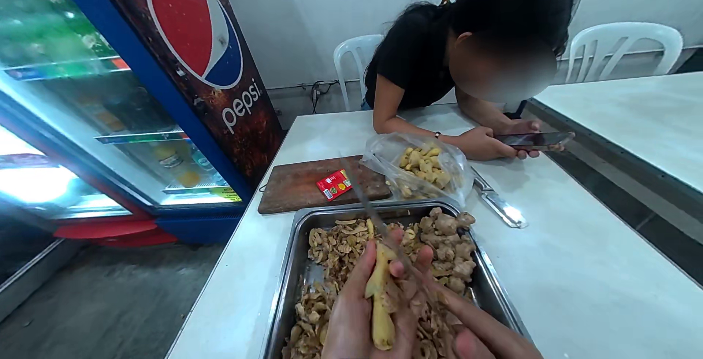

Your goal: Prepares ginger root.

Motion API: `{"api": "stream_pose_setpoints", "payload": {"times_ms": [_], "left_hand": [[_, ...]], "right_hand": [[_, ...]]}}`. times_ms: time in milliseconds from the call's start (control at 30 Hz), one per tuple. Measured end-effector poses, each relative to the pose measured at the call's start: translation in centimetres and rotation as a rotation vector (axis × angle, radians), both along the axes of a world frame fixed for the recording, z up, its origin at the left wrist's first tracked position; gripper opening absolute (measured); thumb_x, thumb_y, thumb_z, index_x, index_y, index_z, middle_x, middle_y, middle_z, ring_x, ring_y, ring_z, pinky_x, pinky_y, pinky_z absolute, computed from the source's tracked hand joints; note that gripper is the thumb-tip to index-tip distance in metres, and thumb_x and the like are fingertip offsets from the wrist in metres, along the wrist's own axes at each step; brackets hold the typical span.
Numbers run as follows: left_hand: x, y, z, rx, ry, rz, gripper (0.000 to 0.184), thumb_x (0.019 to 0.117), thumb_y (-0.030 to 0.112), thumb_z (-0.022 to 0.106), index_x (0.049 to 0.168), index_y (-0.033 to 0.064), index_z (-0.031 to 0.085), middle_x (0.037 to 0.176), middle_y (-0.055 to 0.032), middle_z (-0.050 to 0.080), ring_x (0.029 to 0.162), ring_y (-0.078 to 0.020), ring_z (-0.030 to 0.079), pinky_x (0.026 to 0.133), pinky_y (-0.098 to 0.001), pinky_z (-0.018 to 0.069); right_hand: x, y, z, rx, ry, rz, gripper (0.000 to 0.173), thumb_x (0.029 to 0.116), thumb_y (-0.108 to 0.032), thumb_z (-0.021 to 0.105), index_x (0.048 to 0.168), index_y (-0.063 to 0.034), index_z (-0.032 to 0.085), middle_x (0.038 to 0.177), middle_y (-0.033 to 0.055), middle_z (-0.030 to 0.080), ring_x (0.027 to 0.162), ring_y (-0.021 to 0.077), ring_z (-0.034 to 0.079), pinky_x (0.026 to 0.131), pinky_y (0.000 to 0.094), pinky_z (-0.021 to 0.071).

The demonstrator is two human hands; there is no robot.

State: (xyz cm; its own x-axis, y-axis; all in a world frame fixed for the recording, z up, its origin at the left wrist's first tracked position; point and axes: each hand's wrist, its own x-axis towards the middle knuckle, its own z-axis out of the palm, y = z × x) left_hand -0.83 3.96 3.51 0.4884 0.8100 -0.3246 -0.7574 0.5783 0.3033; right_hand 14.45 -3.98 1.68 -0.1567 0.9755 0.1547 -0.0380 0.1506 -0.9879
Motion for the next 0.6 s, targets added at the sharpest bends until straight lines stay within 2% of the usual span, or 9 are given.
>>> {"api": "stream_pose_setpoints", "payload": {"times_ms": [67, 100, 133, 233, 267, 333, 467, 533, 600], "left_hand": [[-0.1, 0.2, -0.7, 0.039, -0.048, -0.002, 0.049, 0.1115, 0.033, 0.022, 0.121, 0.0030, 0.059, 0.101, -0.0159, 0.072, 0.103, -0.0307, 0.072, 0.094, -0.0454, 0.0578], [-0.3, 0.2, -1.3, 0.077, -0.082, -0.013, 0.047, 0.1114, 0.033, 0.025, 0.122, 0.0032, 0.059, 0.109, -0.0163, 0.072, 0.111, -0.0315, 0.069, 0.100, -0.0466, 0.0549], [-0.2, 0.3, -1.6, 0.103, -0.091, -0.019, 0.047, 0.1113, 0.035, 0.027, 0.122, 0.0030, 0.060, 0.115, -0.0164, 0.071, 0.116, -0.0314, 0.067, 0.103, -0.0461, 0.0529], [0.0, 0.2, -1.5, 0.123, -0.077, -0.036, 0.047, 0.1109, 0.036, 0.028, 0.115, 0.0056, 0.063, 0.117, -0.0150, 0.072, 0.119, -0.0295, 0.066, 0.105, -0.0448, 0.0514], [-0.1, 0.1, -1.4, 0.127, -0.083, -0.038, 0.045, 0.1110, 0.034, 0.028, 0.114, 0.0053, 0.062, 0.118, -0.0152, 0.071, 0.119, -0.0292, 0.066, 0.106, -0.0447, 0.0509], [-0.1, -0.1, -1.1, 0.110, -0.124, -0.037, 0.042, 0.1109, 0.031, 0.029, 0.112, 0.0048, 0.061, 0.119, -0.0157, 0.070, 0.120, -0.0283, 0.066, 0.108, -0.0445, 0.0489], [0.1, -0.8, -0.5, 0.069, -0.204, 0.033, 0.039, 0.1108, 0.027, 0.029, 0.112, 0.0002, 0.058, 0.120, -0.0203, 0.069, 0.121, -0.0312, 0.065, 0.106, -0.0465, 0.0514], [0.1, -0.9, -0.8, 0.098, -0.175, 0.076, 0.035, 0.1104, 0.025, 0.031, 0.112, 0.0001, 0.057, 0.121, -0.0208, 0.068, 0.122, -0.0324, 0.064, 0.106, -0.0479, 0.0505], [-0.1, -1.0, -1.7, 0.146, -0.224, 0.088, 0.036, 0.1101, 0.024, 0.034, 0.117, -0.0021, 0.057, 0.124, -0.0241, 0.066, 0.124, -0.0353, 0.062, 0.107, -0.0493, 0.0501]], "right_hand": [[0.1, 0.0, -0.5, 0.050, -0.202, -0.054, 0.061, 0.1082, -0.043, 0.045, 0.152, -0.0016, 0.046, 0.105, 0.0072, 0.068, 0.067, 0.0043, 0.055, 0.060, 0.0244, 0.0492], [0.1, -0.1, -0.5, 0.060, -0.295, -0.025, 0.067, 0.1069, -0.047, 0.046, 0.157, -0.0025, 0.039, 0.131, 0.0150, 0.065, 0.089, 0.0116, 0.066, 0.078, 0.0333, 0.0560], [0.0, -0.1, -0.6, 0.074, -0.359, -0.005, 0.074, 0.1052, -0.052, 0.047, 0.159, -0.0033, 0.033, 0.145, 0.0188, 0.056, 0.102, 0.0185, 0.069, 0.087, 0.0416, 0.0573], [-1.0, 0.0, -1.1, 0.127, -0.441, -0.044, 0.081, 0.1002, -0.053, 0.057, 0.160, -0.0045, 0.033, 0.150, 0.0198, 0.052, 0.109, 0.0276, 0.069, 0.085, 0.0512, 0.0576], [-1.2, 0.2, -1.3, 0.149, -0.454, -0.051, 0.080, 0.1000, -0.052, 0.058, 0.160, -0.0048, 0.033, 0.155, 0.0176, 0.047, 0.118, 0.0269, 0.066, 0.090, 0.0499, 0.0576], [-1.6, 0.8, -1.9, 0.213, -0.456, -0.091, 0.078, 0.0992, -0.049, 0.060, 0.157, -0.0026, 0.038, 0.157, 0.0169, 0.045, 0.124, 0.0255, 0.063, 0.093, 0.0457, 0.0572], [-1.9, 0.6, -1.8, 0.226, -0.497, -0.127, 0.071, 0.1004, -0.046, 0.061, 0.155, -0.0047, 0.044, 0.151, 0.0158, 0.053, 0.113, 0.0237, 0.069, 0.085, 0.0436, 0.0584], [-2.0, 0.5, -1.7, 0.213, -0.516, -0.113, 0.069, 0.1014, -0.045, 0.059, 0.156, -0.0068, 0.043, 0.153, 0.0137, 0.052, 0.120, 0.0240, 0.067, 0.090, 0.0444, 0.0582], [-2.1, 0.4, -1.7, 0.193, -0.519, -0.123, 0.068, 0.1009, -0.046, 0.060, 0.156, -0.0092, 0.044, 0.149, 0.0132, 0.056, 0.114, 0.0252, 0.069, 0.087, 0.0462, 0.0583]]}}
